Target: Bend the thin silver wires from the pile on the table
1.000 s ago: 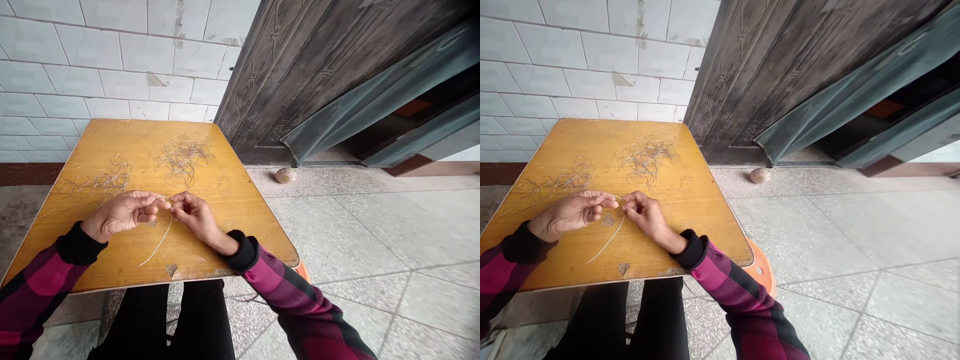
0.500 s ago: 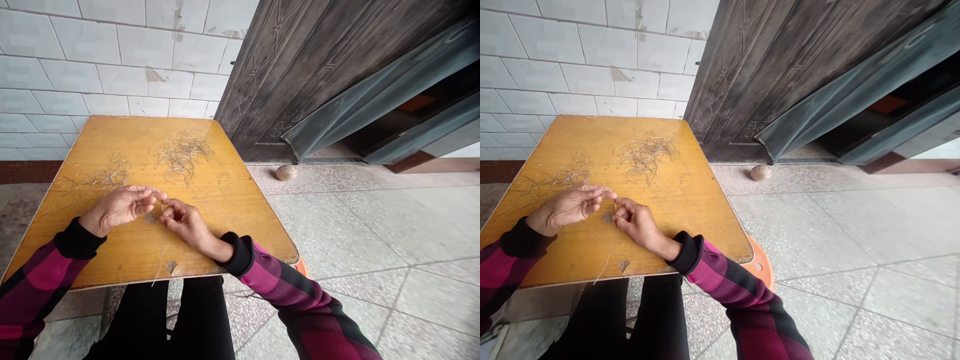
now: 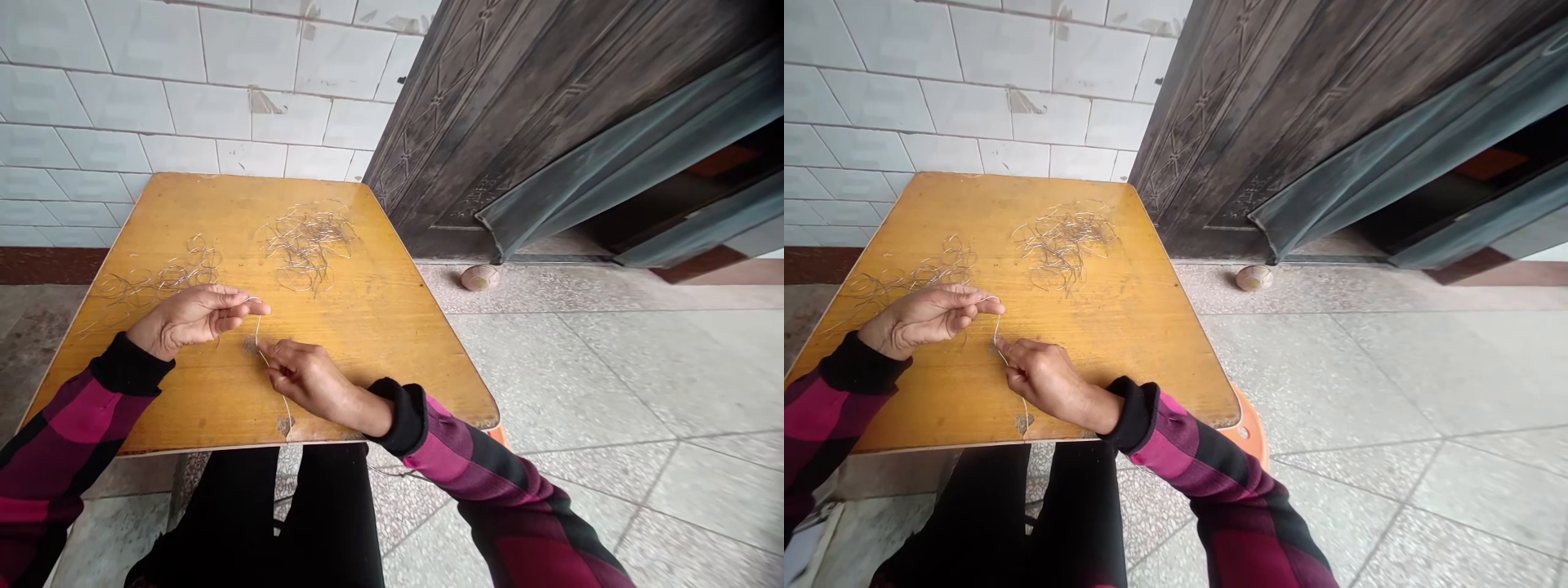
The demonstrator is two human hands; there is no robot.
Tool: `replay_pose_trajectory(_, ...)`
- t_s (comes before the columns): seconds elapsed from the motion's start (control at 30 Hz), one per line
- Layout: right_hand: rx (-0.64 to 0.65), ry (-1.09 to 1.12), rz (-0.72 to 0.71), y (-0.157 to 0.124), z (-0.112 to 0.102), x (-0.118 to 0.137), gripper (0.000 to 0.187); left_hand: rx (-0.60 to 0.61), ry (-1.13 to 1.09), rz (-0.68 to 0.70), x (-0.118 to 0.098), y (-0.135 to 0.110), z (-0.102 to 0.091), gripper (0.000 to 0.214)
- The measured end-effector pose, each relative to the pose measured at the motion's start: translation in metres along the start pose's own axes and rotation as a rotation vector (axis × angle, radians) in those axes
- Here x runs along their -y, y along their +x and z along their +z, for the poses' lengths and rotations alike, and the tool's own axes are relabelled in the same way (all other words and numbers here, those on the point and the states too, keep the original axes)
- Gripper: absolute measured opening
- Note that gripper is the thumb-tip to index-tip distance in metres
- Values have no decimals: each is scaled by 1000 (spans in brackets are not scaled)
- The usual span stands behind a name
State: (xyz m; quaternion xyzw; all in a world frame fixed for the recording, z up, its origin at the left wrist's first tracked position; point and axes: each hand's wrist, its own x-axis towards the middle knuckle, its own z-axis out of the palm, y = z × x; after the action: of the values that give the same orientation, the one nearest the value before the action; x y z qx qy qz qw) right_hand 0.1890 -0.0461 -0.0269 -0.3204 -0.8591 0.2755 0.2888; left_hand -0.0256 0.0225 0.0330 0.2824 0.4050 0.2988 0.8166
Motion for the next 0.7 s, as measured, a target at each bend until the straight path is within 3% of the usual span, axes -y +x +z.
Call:
replay_pose_trajectory(0.33,81,-174,-89,-4,-6,0,34,148,140,-50,5,6,-9,16)
replay_pose_trajectory(0.7,176,-311,-101,-4,-14,6,34,167,301,-64,8,7,-10,9)
